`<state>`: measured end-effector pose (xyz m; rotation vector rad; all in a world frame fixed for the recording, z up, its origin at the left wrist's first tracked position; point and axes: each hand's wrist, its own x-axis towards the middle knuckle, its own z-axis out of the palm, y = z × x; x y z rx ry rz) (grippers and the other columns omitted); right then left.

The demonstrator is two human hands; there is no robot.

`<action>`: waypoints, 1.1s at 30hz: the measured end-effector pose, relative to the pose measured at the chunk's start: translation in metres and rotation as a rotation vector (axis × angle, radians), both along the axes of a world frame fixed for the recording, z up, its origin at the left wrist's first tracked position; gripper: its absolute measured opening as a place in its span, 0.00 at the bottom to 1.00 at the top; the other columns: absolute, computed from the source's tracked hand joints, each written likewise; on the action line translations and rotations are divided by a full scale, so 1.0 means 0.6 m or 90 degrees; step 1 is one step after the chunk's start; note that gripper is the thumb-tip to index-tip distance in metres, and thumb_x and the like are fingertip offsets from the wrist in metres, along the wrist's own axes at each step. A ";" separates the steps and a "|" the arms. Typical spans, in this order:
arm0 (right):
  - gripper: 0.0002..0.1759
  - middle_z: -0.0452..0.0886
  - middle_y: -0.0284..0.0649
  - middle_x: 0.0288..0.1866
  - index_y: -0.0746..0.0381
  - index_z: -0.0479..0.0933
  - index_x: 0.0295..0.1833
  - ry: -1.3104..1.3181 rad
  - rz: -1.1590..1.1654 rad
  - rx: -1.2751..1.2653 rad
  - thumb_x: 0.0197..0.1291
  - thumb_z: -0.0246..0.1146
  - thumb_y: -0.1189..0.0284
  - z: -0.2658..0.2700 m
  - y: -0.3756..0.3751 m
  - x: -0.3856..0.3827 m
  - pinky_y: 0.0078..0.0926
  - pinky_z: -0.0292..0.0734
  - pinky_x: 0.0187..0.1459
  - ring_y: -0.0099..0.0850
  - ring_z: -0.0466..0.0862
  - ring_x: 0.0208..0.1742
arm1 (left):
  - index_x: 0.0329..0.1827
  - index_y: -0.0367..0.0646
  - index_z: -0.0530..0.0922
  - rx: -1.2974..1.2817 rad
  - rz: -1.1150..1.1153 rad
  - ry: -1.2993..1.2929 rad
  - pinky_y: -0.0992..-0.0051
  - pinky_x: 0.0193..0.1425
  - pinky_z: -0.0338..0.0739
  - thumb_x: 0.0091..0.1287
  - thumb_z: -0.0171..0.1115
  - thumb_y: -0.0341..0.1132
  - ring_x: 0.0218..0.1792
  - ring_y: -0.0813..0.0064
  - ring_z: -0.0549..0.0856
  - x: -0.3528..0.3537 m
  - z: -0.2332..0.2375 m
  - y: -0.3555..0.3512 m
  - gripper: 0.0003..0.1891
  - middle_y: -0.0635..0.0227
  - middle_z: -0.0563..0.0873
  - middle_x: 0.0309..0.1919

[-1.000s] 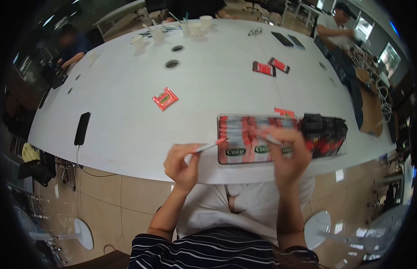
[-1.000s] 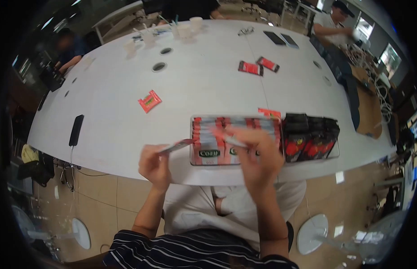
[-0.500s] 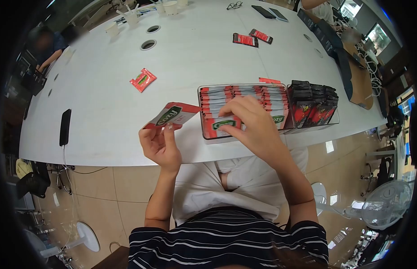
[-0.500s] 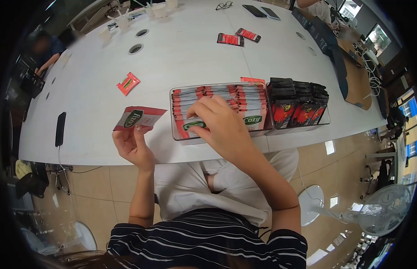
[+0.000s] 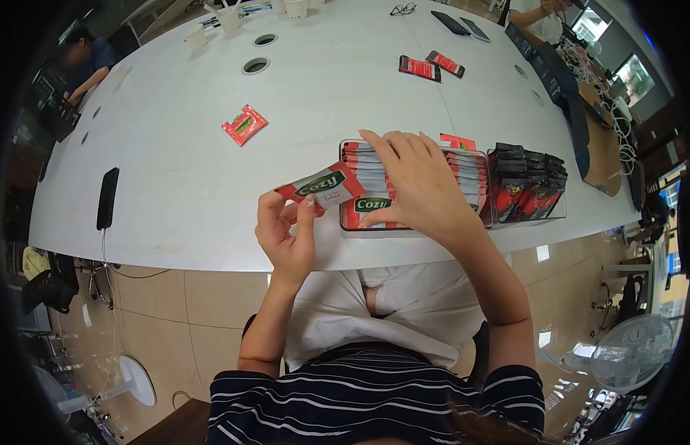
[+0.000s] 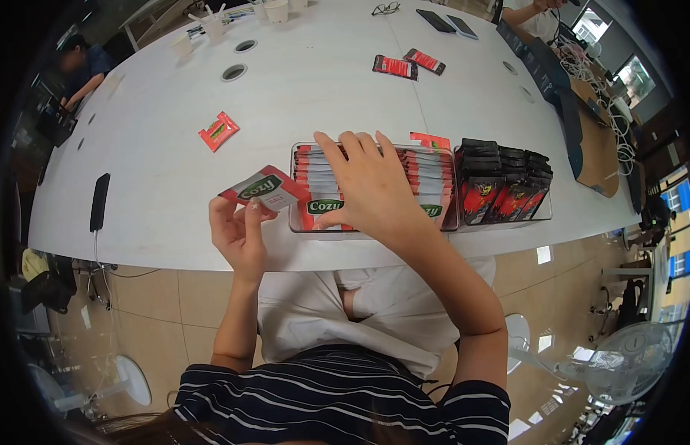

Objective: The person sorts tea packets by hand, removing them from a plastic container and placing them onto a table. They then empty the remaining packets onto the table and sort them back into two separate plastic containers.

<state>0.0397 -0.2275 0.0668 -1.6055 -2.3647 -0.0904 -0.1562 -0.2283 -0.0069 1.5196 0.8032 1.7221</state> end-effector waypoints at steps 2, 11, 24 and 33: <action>0.62 0.71 0.44 0.58 0.60 0.61 0.72 -0.022 -0.008 0.023 0.30 0.76 0.42 -0.005 0.000 -0.002 0.51 0.63 0.68 0.43 0.72 0.63 | 0.51 0.33 0.67 -0.073 -0.029 -0.029 0.75 0.36 0.87 0.71 0.55 0.23 0.39 0.72 0.87 0.007 0.016 -0.001 0.10 0.58 0.82 0.43; 0.63 0.71 0.45 0.60 0.60 0.60 0.71 -0.055 -0.031 0.023 0.29 0.74 0.38 -0.010 0.004 -0.008 0.57 0.61 0.67 0.42 0.72 0.63 | 0.52 0.33 0.67 -0.080 -0.046 -0.031 0.76 0.34 0.87 0.71 0.55 0.25 0.39 0.72 0.87 0.008 0.013 0.000 0.10 0.57 0.83 0.43; 0.15 0.85 0.38 0.41 0.64 0.81 0.44 0.273 0.149 0.038 0.49 0.73 0.74 0.053 -0.026 -0.007 0.26 0.74 0.48 0.32 0.82 0.41 | 0.51 0.34 0.74 0.134 0.004 0.120 0.73 0.46 0.84 0.65 0.62 0.21 0.46 0.68 0.87 0.001 -0.003 0.005 0.13 0.55 0.85 0.47; 0.12 0.83 0.38 0.36 0.66 0.79 0.42 0.386 -0.056 -0.038 0.51 0.71 0.80 0.035 -0.074 0.098 0.20 0.76 0.41 0.25 0.82 0.37 | 0.50 0.38 0.80 0.178 -0.041 0.256 0.62 0.65 0.71 0.58 0.66 0.27 0.60 0.54 0.78 0.007 0.023 0.013 0.16 0.55 0.81 0.57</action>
